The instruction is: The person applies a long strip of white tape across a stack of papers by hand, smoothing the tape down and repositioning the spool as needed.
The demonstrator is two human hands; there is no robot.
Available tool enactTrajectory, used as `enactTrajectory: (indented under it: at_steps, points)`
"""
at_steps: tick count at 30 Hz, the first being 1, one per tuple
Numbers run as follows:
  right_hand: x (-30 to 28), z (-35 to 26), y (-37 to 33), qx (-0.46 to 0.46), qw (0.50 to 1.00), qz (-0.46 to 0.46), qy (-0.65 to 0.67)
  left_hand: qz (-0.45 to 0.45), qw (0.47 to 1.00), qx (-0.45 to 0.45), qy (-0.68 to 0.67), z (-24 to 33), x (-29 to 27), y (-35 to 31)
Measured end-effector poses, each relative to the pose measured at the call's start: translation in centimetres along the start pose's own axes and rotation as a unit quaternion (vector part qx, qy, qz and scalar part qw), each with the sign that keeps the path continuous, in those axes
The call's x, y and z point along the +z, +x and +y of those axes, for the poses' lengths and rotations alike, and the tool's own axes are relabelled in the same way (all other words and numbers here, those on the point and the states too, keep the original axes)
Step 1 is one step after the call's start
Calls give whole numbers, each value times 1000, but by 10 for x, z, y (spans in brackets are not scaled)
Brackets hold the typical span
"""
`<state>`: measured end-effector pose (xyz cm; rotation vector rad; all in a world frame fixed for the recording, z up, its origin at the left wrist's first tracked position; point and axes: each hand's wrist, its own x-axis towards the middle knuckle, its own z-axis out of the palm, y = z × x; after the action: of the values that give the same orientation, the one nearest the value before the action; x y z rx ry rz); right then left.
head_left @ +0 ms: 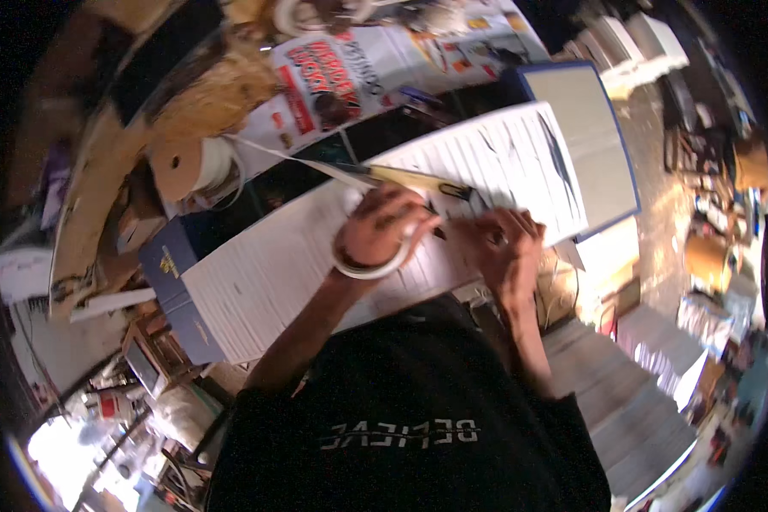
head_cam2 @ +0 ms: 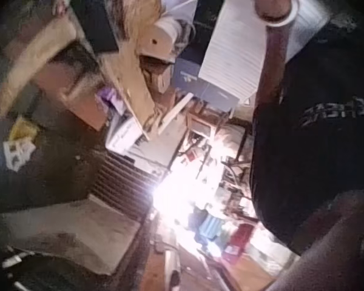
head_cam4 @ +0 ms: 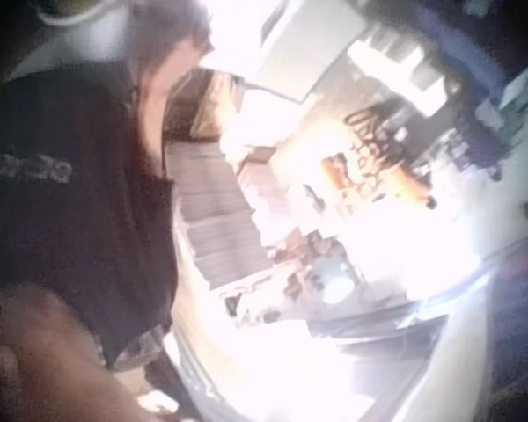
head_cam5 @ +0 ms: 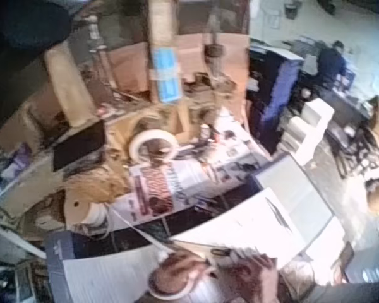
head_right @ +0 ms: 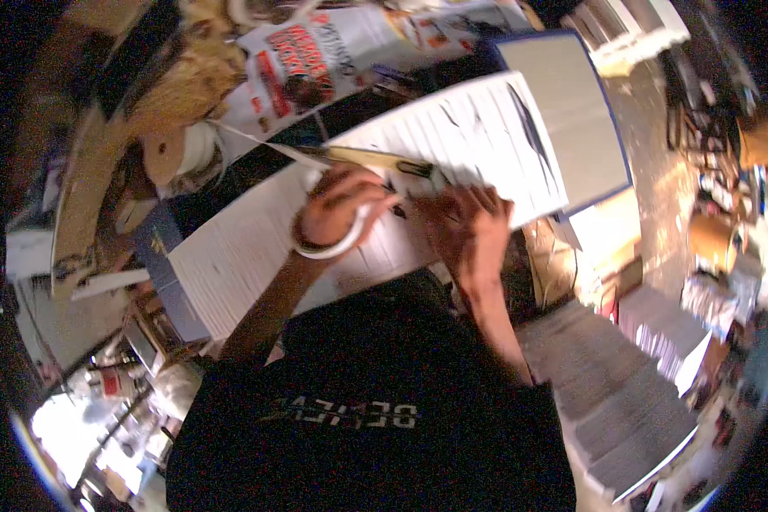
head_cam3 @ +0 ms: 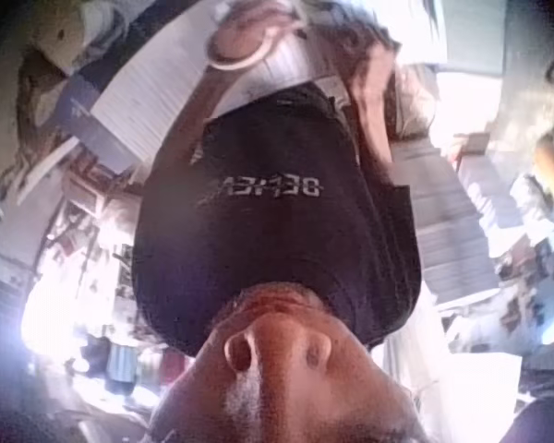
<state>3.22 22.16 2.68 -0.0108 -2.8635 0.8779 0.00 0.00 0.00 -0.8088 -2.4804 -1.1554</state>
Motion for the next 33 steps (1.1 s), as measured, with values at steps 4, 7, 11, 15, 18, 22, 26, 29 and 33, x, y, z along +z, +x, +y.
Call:
enactTrajectory:
  at_steps: [4,7,11,15,18,22,26,29,33]
  points:
    - [-27,5,20,-35,999,-38,-15,77,997,-16,-21,10,37,-4]
    - [-14,-67,55,-169,979,-31,107,54,998,-28,27,9,20,-11]
    - [24,-195,80,-433,880,-165,110,-4,997,-77,24,2,30,-33]
    - [145,-282,119,-560,796,-222,59,-23,976,-130,-171,-17,96,-43]
    - [261,-362,129,-592,771,-231,-20,65,863,-228,-446,-49,129,-82]
    - [335,-354,203,-552,794,-156,-200,29,489,-186,-852,-20,158,-59]
    - [329,-380,186,-547,790,-187,-204,36,506,-205,-837,-29,149,-57]
    - [301,-383,151,-421,861,-250,-137,1,625,-185,-758,-25,137,-42]
    - [267,-353,88,-408,891,-197,-17,-32,808,-107,-579,-11,127,-15]
